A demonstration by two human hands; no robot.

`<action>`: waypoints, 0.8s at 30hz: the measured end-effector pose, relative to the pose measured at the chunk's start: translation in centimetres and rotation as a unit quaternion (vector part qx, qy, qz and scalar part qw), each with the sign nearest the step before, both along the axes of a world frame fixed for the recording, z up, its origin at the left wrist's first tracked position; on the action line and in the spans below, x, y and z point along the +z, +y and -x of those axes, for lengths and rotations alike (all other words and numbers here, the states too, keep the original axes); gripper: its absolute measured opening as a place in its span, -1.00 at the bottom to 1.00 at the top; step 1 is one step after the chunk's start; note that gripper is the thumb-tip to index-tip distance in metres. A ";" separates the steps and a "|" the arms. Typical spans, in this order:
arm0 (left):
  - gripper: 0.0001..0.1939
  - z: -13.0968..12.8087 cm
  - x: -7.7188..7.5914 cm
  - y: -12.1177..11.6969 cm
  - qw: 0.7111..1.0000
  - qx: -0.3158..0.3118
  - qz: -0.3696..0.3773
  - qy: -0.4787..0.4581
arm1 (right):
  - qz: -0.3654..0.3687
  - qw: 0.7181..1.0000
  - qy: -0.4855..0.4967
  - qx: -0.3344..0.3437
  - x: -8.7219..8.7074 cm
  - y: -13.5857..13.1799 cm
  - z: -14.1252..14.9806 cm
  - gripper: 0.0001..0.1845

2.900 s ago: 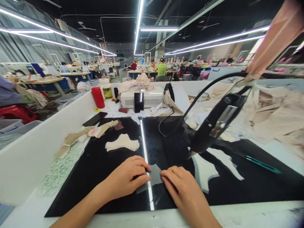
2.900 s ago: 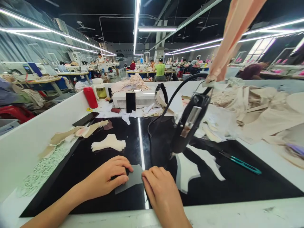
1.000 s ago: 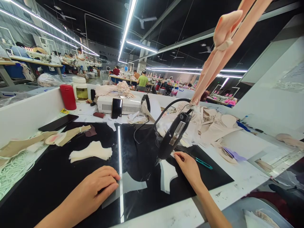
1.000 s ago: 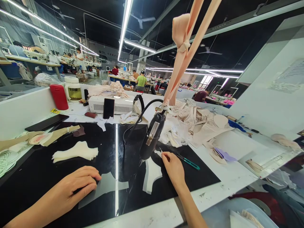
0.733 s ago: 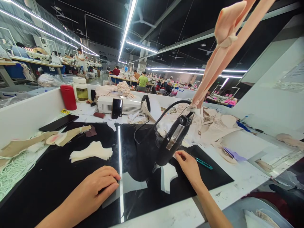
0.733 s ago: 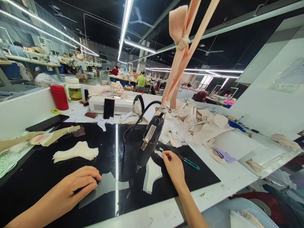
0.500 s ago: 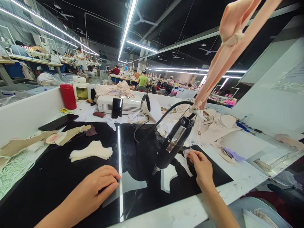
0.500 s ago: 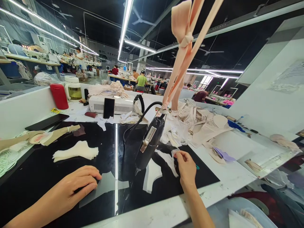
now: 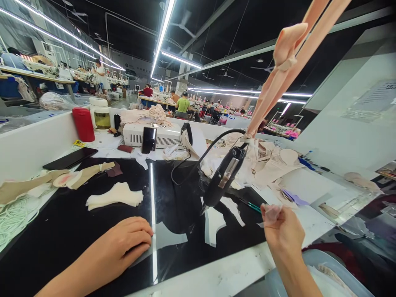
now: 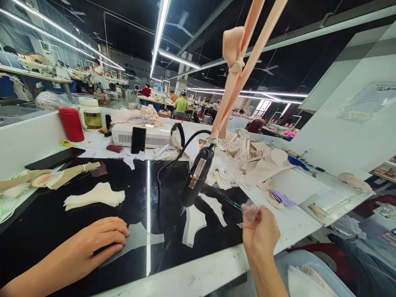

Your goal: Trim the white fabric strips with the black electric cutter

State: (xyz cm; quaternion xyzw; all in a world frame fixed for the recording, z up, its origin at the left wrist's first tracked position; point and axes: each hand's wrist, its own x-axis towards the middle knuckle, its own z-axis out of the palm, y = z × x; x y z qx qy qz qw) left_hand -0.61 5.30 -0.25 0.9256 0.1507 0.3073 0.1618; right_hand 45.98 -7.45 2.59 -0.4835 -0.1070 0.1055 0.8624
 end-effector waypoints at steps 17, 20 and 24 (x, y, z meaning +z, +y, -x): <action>-0.80 -1.7 3.7 -3.5 0.897 0.049 0.436 -0.058 | 0.235 0.811 -0.134 0.519 1.0 -0.1 23.5 -0.33; -0.58 -2.5 3.7 -4.2 0.817 0.027 0.563 -0.123 | 0.260 0.775 -0.216 0.534 0.5 0.9 24.6 -0.39; -0.38 -2.9 4.2 -4.4 0.757 0.054 0.628 -0.173 | 0.281 0.759 -0.255 0.530 0.5 1.4 25.2 -0.44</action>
